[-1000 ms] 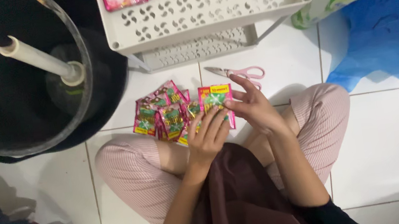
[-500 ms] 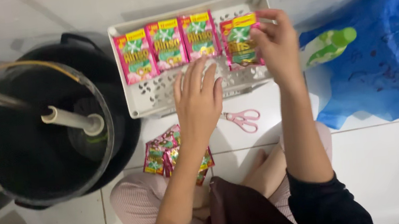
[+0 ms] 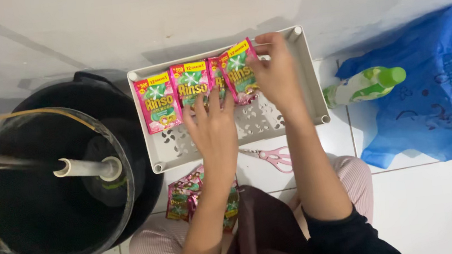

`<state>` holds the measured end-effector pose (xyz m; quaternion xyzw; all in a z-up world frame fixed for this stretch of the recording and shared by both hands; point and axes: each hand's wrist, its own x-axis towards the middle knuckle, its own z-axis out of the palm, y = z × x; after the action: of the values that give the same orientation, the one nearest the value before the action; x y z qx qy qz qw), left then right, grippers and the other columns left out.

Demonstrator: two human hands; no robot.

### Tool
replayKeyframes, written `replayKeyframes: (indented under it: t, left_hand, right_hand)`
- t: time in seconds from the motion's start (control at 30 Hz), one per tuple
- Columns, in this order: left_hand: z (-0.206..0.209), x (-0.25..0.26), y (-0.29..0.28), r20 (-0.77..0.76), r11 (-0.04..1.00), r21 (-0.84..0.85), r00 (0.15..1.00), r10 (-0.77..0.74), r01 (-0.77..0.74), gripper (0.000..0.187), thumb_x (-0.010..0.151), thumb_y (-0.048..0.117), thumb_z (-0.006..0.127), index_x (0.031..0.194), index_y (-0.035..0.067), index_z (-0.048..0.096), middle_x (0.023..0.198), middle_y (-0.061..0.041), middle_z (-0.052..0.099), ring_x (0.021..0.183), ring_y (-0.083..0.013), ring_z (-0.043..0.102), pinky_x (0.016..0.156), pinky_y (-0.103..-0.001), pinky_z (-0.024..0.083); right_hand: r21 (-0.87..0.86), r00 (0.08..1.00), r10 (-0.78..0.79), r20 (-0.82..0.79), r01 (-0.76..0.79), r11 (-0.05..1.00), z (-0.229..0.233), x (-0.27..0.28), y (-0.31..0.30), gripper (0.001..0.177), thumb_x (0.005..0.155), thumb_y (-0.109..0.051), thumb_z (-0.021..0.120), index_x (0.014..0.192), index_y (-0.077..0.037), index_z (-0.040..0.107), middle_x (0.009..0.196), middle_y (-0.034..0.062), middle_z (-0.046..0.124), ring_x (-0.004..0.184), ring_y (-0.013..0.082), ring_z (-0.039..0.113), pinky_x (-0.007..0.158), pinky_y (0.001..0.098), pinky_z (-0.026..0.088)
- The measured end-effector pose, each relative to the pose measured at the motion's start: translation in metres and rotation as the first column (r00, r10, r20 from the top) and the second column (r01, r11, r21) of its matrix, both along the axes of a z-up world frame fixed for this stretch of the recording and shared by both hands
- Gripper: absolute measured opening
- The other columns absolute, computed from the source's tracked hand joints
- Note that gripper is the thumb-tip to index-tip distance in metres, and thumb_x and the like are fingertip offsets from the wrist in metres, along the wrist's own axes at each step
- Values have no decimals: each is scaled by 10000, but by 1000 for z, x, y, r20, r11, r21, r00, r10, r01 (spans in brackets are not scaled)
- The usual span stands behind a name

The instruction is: The person sits on the floor and uses pink scissors to cut a long strip of connected Rinso detergent sachets into individual packets. After cutting, the person places the individual sachets into a white plastic basket.

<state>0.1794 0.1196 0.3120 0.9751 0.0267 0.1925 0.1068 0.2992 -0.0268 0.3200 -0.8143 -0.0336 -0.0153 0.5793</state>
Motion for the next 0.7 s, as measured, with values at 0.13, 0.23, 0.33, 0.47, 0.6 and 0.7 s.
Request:
replayKeyframes:
  t: [0.13,0.23,0.33,0.47,0.6,0.7]
  left_hand:
    - [12,8,3,52,998,58,998,19,-22,242,1042,128,751,1279,103,794,1292,-29,718,1327,-261,656,1323,-593,396]
    - [22,4,4,37,995,-93,998,-43,47,329,887,199,747,1182,62,799,1217,-84,740,1243,-281,664,1234,-618,401]
    - [22,3,7,155,993,-37,982,-105,112,308,998,100,716,1294,81,800,1332,-105,733,1323,-287,647,1216,-530,425]
    - [17,7,7,74,994,-29,992,-100,102,214,1010,101,738,1220,107,778,1323,-69,729,1322,-257,689,1232,-519,445]
    - [28,4,8,142,993,-50,985,-95,103,286,980,114,781,1265,94,789,1330,-75,741,1276,-250,707,1214,-532,456]
    - [29,-33,15,251,980,-151,964,-91,132,321,1027,110,821,1343,68,782,1383,-83,734,1272,-251,694,1181,-500,486]
  right_hand:
    - [-195,998,53,18,-49,980,-5,-14,1,593,984,-47,803,1508,49,543,1402,259,702,1074,325,791,896,418,640]
    - [-313,999,33,-13,-36,949,-3,-30,-1,653,904,-99,878,1495,1,620,1368,265,701,1020,371,772,897,452,621]
    - [-359,995,48,86,-14,933,-8,-37,8,579,911,-114,904,1448,-24,709,1358,249,720,1114,410,750,971,469,608]
    - [-545,974,113,195,12,838,-3,-38,24,513,899,-130,918,1388,-69,776,1432,145,767,1130,415,726,1032,499,563]
    - [-499,945,90,315,84,863,18,-47,28,508,918,-108,919,1396,-41,762,1512,268,661,1229,452,663,1052,522,534]
    - [-340,908,89,410,61,938,31,-86,19,465,1007,-67,875,1447,-32,730,1546,245,654,1338,400,662,1100,470,558]
